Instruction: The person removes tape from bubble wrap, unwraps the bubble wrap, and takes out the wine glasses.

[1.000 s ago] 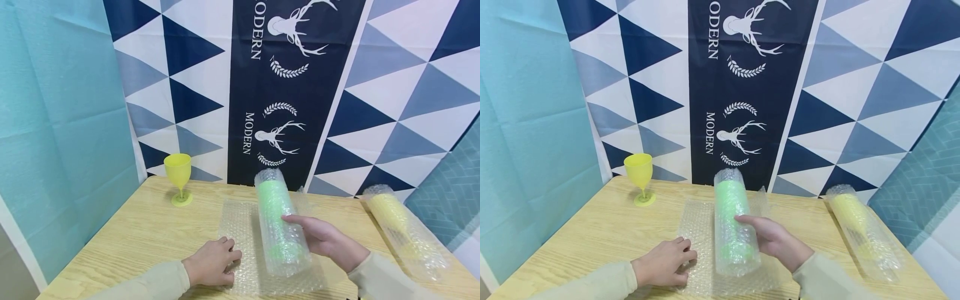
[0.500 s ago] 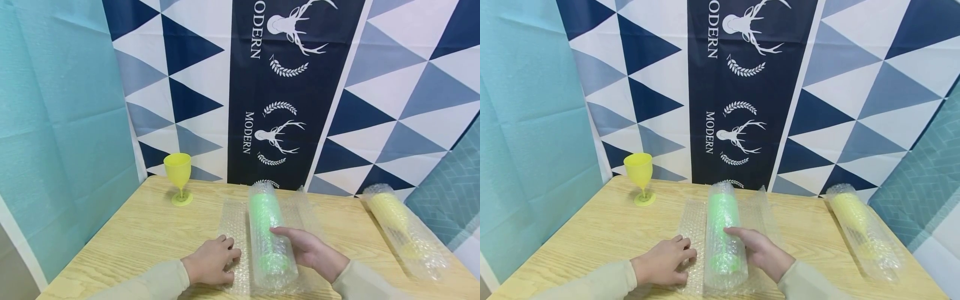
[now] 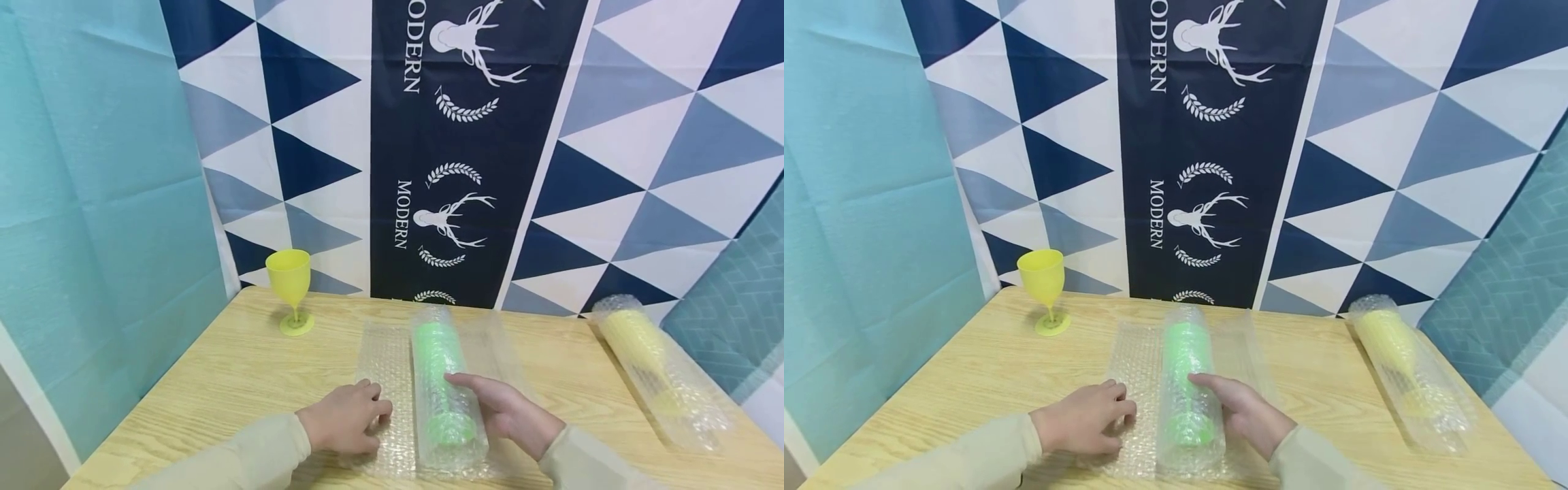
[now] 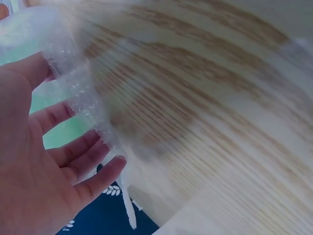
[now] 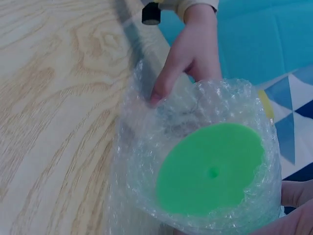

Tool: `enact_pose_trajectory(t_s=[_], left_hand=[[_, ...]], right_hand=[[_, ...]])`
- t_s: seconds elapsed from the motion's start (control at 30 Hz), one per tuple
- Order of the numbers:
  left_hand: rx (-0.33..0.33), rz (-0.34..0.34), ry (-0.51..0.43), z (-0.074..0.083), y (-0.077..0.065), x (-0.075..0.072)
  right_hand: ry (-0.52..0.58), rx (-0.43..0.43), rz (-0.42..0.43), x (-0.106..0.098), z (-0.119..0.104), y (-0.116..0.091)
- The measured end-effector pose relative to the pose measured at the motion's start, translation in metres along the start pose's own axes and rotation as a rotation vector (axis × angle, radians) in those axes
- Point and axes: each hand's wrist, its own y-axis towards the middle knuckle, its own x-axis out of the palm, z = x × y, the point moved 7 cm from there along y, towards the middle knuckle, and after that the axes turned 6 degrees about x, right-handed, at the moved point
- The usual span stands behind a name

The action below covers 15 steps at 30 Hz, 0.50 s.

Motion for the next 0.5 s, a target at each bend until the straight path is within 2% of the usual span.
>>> enact_pose_trajectory(t_s=[0.23,0.5], left_hand=[[-0.008,-0.024,-0.027,-0.001,0.005,-0.007],[-0.005,-0.038,-0.013,0.003,0.010,-0.010]], right_hand=[[0.015,-0.007,-0.056,-0.005,0.005,0.003],[0.018,-0.051,-0.100,-0.009,0.007,0.004]])
